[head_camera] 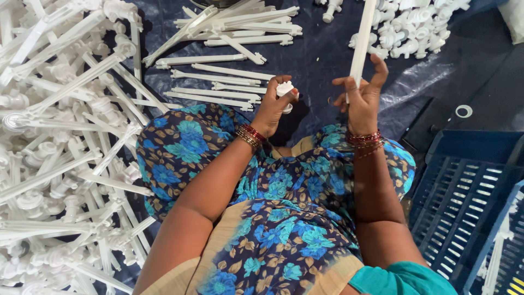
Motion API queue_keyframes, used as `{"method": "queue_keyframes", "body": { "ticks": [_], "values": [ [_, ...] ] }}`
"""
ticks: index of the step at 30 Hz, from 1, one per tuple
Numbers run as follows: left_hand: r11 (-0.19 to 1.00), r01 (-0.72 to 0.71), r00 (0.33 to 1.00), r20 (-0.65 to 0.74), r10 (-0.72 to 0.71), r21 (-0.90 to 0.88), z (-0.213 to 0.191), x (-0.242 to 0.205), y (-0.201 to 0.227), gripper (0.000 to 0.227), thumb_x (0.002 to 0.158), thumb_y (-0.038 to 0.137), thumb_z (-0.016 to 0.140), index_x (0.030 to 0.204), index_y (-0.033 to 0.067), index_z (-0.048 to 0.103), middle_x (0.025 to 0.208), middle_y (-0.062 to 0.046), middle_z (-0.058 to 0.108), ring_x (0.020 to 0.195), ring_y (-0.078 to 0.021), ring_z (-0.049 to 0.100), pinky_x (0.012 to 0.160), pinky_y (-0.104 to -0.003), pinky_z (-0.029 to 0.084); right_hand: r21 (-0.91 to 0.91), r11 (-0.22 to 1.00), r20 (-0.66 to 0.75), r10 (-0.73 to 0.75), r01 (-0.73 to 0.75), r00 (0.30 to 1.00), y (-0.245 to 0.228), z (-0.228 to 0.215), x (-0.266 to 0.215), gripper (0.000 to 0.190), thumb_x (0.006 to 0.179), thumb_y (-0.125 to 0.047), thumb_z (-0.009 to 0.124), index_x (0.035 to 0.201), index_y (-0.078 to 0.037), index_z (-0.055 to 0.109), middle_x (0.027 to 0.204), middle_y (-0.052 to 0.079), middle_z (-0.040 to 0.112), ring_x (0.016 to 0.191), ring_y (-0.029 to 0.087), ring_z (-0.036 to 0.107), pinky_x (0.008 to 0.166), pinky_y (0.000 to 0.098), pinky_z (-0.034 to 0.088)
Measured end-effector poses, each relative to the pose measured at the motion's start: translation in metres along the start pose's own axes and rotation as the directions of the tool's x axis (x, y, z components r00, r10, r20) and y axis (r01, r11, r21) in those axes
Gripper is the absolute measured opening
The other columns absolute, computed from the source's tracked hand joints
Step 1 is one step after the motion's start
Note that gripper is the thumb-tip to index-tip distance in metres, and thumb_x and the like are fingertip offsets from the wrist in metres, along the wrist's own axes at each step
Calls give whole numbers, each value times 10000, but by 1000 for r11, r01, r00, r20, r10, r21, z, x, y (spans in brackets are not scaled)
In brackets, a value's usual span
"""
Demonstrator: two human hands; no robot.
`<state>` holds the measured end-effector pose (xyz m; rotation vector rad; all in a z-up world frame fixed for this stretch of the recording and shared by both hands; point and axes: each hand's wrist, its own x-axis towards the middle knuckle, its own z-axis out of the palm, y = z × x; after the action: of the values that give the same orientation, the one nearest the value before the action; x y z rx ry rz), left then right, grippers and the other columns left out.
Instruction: The person sits on a tarp and repeatedly picks up white plastic rods and small white caps. They insert the caps onto the ends of the rods by hand and place the assembled units into a pile.
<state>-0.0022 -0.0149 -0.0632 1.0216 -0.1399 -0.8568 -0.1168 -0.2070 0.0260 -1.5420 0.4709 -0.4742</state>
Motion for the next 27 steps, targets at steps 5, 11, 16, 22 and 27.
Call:
{"method": "queue_keyframes", "body": {
  "ticks": [5,11,16,22,27],
  "values": [
    [997,-66,997,44,64,40,4,-3,7,316,975,197,731,1241,97,591,999,16,624,905,-68,618,787,-241,511,273,962,-45,16,-3,999,-27,5,-5,384,1134,-185,549,1415,-129,293,1115,135,722,718,169,683,547,238,482],
    [968,-168,986,36,164,186,7,-4,7,248,950,153,763,1149,98,627,998,44,598,926,-52,573,821,-234,491,-24,972,214,-223,233,951,-43,1,-11,638,1000,-263,799,1484,-189,391,1315,137,523,1174,241,569,926,358,502],
    [911,-255,967,85,241,323,12,-8,13,207,962,202,774,1100,107,653,994,49,616,934,-54,586,837,-240,493,-924,185,192,-537,336,821,-28,-3,-7,441,766,-388,893,1147,-225,743,973,130,560,956,306,566,857,425,470],
    [765,-362,924,99,368,533,19,-14,22,273,918,279,821,1074,106,678,991,16,656,942,-103,636,857,-273,524,-554,772,153,-274,312,950,-12,12,-5,425,1073,-178,655,1444,-27,512,1149,128,657,1029,217,661,908,352,536],
    [670,-468,868,157,471,576,21,-18,33,324,910,279,825,1166,122,703,1068,-10,685,1023,-158,647,903,-311,530,-677,571,381,-266,464,885,-19,30,-5,435,951,-109,671,1377,-51,605,1107,123,669,1019,313,605,920,429,448]
  ]
}}
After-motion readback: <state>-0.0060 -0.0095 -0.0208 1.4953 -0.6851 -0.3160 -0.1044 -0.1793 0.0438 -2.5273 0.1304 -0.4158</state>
